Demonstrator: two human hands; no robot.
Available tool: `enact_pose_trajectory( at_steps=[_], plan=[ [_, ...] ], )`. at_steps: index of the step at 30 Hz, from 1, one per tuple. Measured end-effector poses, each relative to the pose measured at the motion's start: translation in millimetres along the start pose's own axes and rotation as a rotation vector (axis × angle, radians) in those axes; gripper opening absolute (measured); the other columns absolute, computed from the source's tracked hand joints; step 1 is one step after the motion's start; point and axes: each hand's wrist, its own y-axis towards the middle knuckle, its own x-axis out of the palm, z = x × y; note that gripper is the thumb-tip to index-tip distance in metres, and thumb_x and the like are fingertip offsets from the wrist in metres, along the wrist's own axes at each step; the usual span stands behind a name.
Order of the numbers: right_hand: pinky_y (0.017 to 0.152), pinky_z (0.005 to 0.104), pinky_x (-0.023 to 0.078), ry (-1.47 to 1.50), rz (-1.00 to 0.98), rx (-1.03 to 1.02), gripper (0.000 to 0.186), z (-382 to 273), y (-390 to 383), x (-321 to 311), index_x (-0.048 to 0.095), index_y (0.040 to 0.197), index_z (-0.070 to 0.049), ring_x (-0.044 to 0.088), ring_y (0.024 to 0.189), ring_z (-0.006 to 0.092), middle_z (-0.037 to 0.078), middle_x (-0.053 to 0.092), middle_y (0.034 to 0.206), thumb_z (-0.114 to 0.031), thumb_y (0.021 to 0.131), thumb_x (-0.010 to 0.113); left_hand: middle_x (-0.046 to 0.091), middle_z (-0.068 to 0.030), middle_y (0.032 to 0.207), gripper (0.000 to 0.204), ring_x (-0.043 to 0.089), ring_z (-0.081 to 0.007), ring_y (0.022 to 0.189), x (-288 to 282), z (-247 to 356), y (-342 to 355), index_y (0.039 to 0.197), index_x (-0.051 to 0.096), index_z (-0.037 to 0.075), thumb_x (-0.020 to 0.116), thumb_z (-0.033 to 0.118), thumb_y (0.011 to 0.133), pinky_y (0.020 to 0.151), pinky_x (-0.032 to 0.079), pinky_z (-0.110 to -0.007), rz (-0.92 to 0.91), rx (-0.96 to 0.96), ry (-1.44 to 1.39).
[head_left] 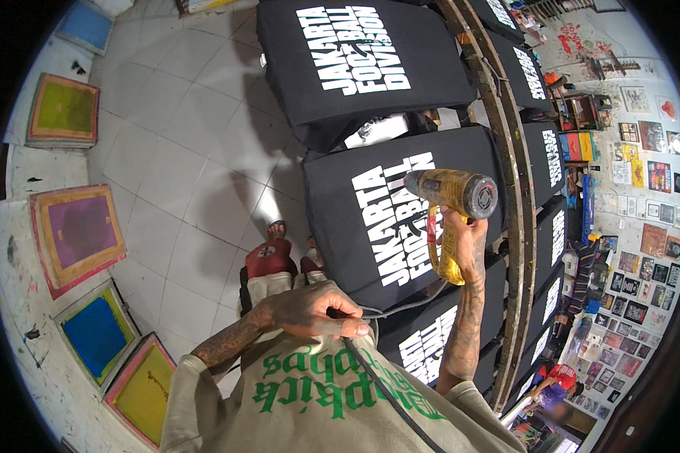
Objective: The person uses a yellow heat gun to apply heat to white text printed on black t-shirts hanging on a rack. They move the heat gun back and forth over the text while occasionally touching the shirts with their left hand.
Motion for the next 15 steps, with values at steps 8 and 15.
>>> enact_pose_trajectory(
  at_steps=[8, 15],
  plan=[
    [0.069, 0.0308, 0.052, 0.044, -0.065, 0.014, 0.027, -10.3, -8.1, 7.3, 0.070, 0.112, 0.000, 0.063, 0.080, 0.0132, 0.005, 0.070, 0.095, -0.016, 0.090, 0.071, 0.041, 0.0046, 0.060, 0.045, 0.039, -0.0067, 0.060, -2.0, -8.7, 0.2, 0.065, 0.057, 0.006, 0.064, 0.031, 0.102, 0.058, 0.031, -0.030, -0.028, 0.000, 0.027],
    [0.059, 0.0290, 0.052, 0.098, -0.084, 0.096, 0.026, -23.2, -13.9, 0.4, 0.070, 0.111, 0.001, 0.063, 0.070, 0.0107, 0.005, 0.069, 0.091, -0.015, 0.090, 0.070, 0.040, 0.0058, 0.061, 0.047, 0.038, -0.0059, 0.061, -4.4, -7.5, 1.2, 0.064, 0.056, 0.006, 0.064, 0.033, 0.102, 0.057, 0.030, -0.030, -0.029, 0.020, 0.045]
  ],
)
